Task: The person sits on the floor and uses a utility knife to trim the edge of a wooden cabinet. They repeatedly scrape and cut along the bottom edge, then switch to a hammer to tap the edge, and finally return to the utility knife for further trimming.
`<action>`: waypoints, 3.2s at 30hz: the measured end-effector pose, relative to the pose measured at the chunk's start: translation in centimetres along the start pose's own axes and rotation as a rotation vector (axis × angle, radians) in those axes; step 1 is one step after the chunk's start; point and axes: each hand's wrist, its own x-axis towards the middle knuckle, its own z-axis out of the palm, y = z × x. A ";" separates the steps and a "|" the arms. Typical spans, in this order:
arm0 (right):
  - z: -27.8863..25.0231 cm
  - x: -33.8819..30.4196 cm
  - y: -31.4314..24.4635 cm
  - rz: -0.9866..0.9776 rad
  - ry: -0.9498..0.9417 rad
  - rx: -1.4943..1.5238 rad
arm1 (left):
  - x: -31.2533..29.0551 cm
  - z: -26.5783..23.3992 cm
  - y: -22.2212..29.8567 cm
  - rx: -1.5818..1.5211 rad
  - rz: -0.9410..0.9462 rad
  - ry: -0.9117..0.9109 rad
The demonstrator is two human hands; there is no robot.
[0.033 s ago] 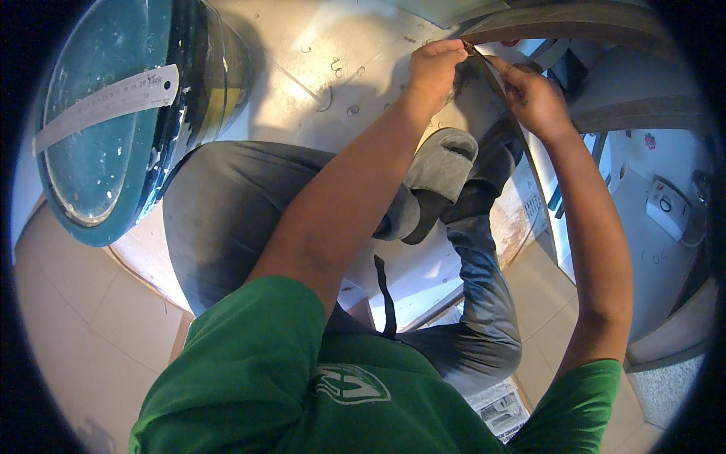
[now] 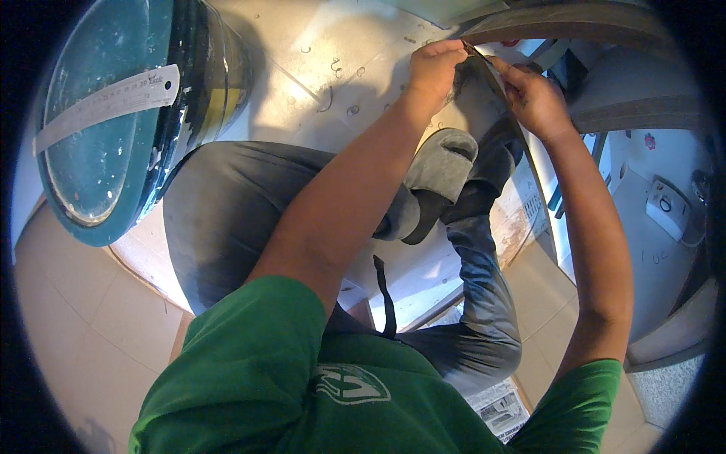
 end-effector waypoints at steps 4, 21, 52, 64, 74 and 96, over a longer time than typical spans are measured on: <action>-0.2 0.3 -0.2 -0.031 0.028 0.028 | 0.6 0.1 0.0 -0.012 0.011 -0.001; 0.4 -14.4 -6.5 0.343 0.316 0.378 | 1.5 -0.2 2.5 0.563 0.151 -0.005; 10.1 -27.4 -16.1 0.704 0.382 1.282 | 2.0 3.0 4.3 1.034 0.079 0.246; 11.6 -28.0 -15.9 0.740 0.406 1.366 | 3.1 -0.2 5.2 1.148 0.365 -0.092; 13.5 -28.2 -15.8 0.682 0.421 1.362 | 4.1 -2.5 5.7 1.259 0.599 -0.196; 11.4 -26.6 -16.7 0.728 0.325 1.406 | 4.0 -5.7 1.8 0.988 0.271 -0.249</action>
